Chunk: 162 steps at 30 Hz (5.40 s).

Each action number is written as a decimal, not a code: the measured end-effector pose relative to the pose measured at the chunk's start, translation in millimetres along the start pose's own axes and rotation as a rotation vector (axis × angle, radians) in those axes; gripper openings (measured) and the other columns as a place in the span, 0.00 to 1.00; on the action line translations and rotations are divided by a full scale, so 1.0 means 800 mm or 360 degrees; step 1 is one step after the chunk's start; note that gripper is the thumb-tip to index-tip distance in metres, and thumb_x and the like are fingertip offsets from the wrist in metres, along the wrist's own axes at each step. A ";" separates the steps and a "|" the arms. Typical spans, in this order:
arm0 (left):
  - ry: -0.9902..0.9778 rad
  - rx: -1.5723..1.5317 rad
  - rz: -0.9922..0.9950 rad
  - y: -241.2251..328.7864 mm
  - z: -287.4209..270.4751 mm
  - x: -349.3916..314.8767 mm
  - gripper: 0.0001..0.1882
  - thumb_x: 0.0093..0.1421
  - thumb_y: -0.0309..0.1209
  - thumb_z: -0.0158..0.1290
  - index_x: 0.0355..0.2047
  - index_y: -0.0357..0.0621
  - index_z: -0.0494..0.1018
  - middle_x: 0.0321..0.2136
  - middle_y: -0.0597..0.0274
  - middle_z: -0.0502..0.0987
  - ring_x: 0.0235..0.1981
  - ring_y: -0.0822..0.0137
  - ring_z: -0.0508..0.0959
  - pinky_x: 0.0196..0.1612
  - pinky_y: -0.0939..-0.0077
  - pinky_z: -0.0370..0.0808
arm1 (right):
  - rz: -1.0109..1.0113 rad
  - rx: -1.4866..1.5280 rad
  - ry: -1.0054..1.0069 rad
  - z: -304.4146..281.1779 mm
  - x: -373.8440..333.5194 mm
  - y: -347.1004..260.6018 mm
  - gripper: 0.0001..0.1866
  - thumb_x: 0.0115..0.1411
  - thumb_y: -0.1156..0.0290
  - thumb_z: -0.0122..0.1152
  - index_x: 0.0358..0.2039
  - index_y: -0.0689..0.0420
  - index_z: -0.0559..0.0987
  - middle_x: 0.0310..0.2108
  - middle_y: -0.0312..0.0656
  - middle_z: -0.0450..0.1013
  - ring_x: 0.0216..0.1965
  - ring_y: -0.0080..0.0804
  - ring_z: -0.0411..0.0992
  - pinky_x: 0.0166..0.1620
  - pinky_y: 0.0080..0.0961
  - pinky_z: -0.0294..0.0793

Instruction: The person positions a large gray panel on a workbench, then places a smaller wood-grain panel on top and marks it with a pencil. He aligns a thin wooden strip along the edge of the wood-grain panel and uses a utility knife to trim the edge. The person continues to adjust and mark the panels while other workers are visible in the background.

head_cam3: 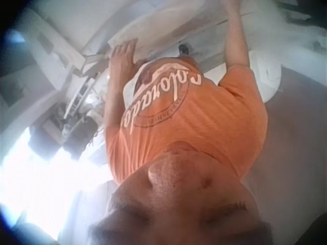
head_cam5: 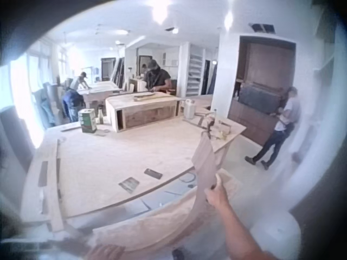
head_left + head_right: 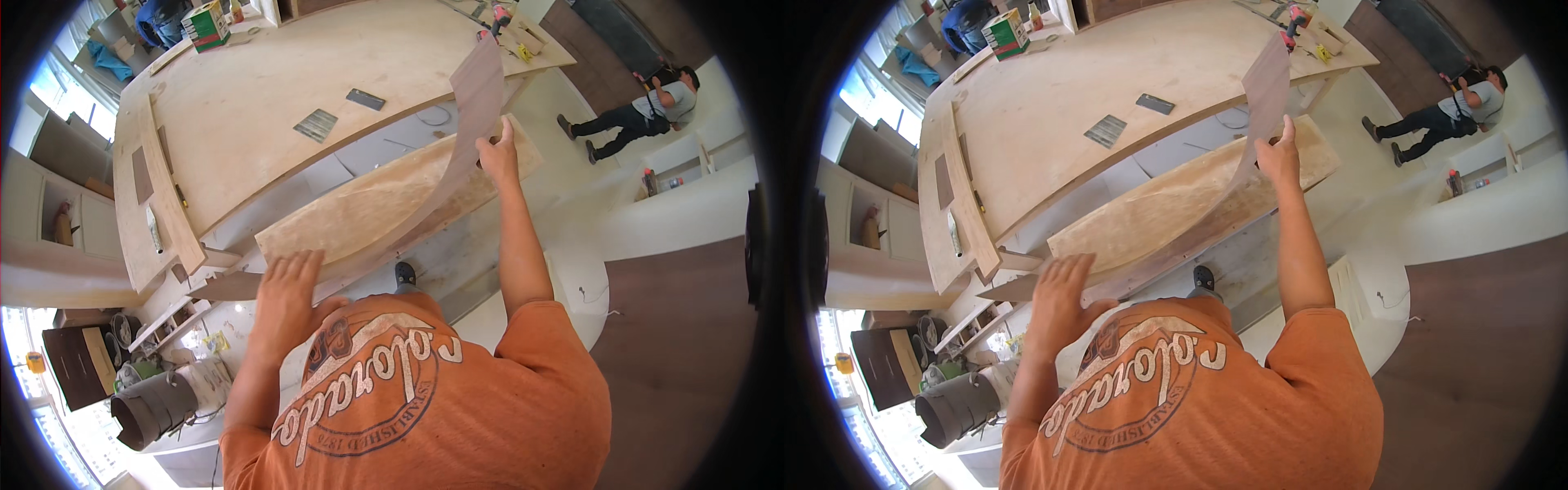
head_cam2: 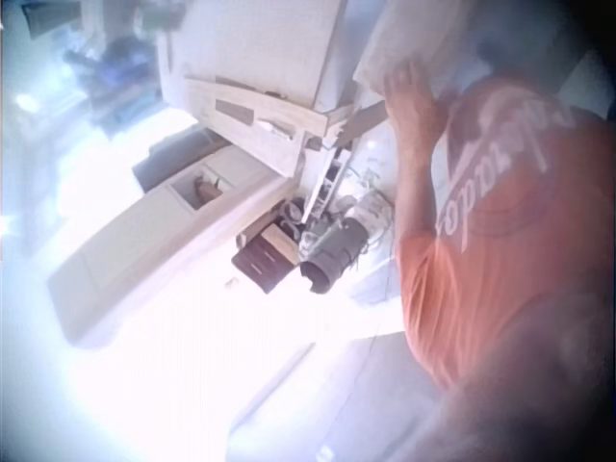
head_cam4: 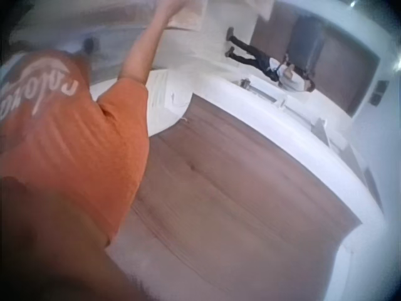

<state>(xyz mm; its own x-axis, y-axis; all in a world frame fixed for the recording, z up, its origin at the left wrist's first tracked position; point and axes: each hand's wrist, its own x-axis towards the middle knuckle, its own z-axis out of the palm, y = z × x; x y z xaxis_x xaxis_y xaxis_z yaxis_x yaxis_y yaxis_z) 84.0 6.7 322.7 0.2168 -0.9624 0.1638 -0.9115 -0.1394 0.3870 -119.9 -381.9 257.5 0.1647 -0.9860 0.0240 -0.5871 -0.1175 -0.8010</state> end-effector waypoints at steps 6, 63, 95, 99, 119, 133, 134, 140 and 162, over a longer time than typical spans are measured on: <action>-0.0251 0.0143 -0.0177 0.017 0.064 0.032 0.18 0.52 0.31 0.60 0.44 0.44 0.73 0.35 0.56 0.79 0.35 0.53 0.79 0.37 0.61 0.74 | 0.0048 0.0281 -0.0074 -0.034 0.049 0.027 0.41 0.48 0.68 0.58 0.63 0.62 0.55 0.46 0.50 0.72 0.40 0.40 0.75 0.42 0.30 0.76; 0.0085 0.0146 -0.1086 -0.019 0.283 -0.155 0.39 0.49 0.36 0.63 0.61 0.47 0.61 0.62 0.50 0.60 0.65 0.49 0.56 0.63 0.49 0.52 | 0.1444 0.1552 -0.0004 -0.010 -0.096 0.389 0.44 0.60 0.62 0.62 0.68 0.55 0.45 0.70 0.48 0.42 0.70 0.45 0.40 0.67 0.48 0.40; 0.1573 -0.2716 -0.2570 0.031 0.411 -0.095 0.10 0.65 0.32 0.50 0.45 0.45 0.71 0.39 0.67 0.77 0.39 0.68 0.78 0.48 0.68 0.74 | 0.1467 0.1367 -0.0171 -0.061 0.058 0.474 0.21 0.60 0.65 0.63 0.52 0.55 0.71 0.45 0.36 0.73 0.46 0.35 0.71 0.48 0.36 0.70; 0.1682 -0.2844 -0.2354 0.039 0.373 -0.074 0.09 0.65 0.31 0.50 0.45 0.46 0.71 0.38 0.67 0.76 0.37 0.69 0.77 0.43 0.71 0.76 | 0.1441 0.1517 -0.0269 -0.071 0.073 0.434 0.18 0.61 0.65 0.61 0.51 0.54 0.72 0.43 0.35 0.74 0.42 0.33 0.72 0.46 0.32 0.70; 0.1707 -0.2652 -0.2552 0.016 0.406 -0.108 0.12 0.65 0.30 0.51 0.48 0.41 0.69 0.41 0.61 0.77 0.40 0.64 0.78 0.42 0.69 0.77 | 0.1347 0.1385 -0.0362 -0.045 0.055 0.460 0.12 0.61 0.63 0.61 0.42 0.51 0.73 0.34 0.33 0.74 0.34 0.28 0.71 0.42 0.29 0.70; 0.0166 0.0450 -0.1470 0.119 0.338 -0.078 0.33 0.52 0.31 0.61 0.59 0.47 0.63 0.58 0.50 0.65 0.59 0.48 0.66 0.58 0.51 0.63 | -0.0536 -0.0931 -0.0159 -0.126 0.007 0.389 0.32 0.51 0.63 0.65 0.57 0.57 0.67 0.52 0.51 0.67 0.53 0.47 0.65 0.56 0.49 0.63; 0.0168 0.0438 -0.1440 0.116 0.340 -0.070 0.33 0.52 0.31 0.61 0.59 0.47 0.63 0.58 0.50 0.65 0.59 0.48 0.66 0.58 0.51 0.63 | -0.0720 -0.1048 -0.0291 -0.128 0.008 0.370 0.33 0.51 0.67 0.63 0.59 0.55 0.66 0.57 0.50 0.64 0.57 0.47 0.62 0.59 0.50 0.59; -0.0442 0.0539 -0.1383 0.061 0.352 -0.060 0.43 0.52 0.25 0.57 0.67 0.51 0.50 0.68 0.52 0.48 0.69 0.51 0.47 0.67 0.47 0.46 | -0.1127 -0.1268 -0.0450 -0.111 0.049 0.384 0.34 0.50 0.79 0.54 0.61 0.50 0.66 0.63 0.45 0.58 0.64 0.47 0.56 0.65 0.51 0.51; 0.0082 -0.0057 -0.1294 0.025 0.015 0.041 0.13 0.45 0.27 0.61 0.30 0.32 0.75 0.24 0.45 0.76 0.27 0.50 0.75 0.36 0.64 0.70 | -0.1036 -0.0789 -0.1129 -0.219 0.214 0.050 0.16 0.46 0.67 0.67 0.36 0.60 0.81 0.31 0.47 0.77 0.35 0.43 0.74 0.41 0.33 0.70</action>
<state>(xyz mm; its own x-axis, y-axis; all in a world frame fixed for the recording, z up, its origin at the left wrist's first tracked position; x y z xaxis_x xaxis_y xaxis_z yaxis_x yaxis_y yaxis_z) 68.2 -30.3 324.9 0.8226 -0.5512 -0.1395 -0.4505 -0.7816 0.4315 -254.0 -575.9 334.6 0.8884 -0.4426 -0.1220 -0.4498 -0.7856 -0.4249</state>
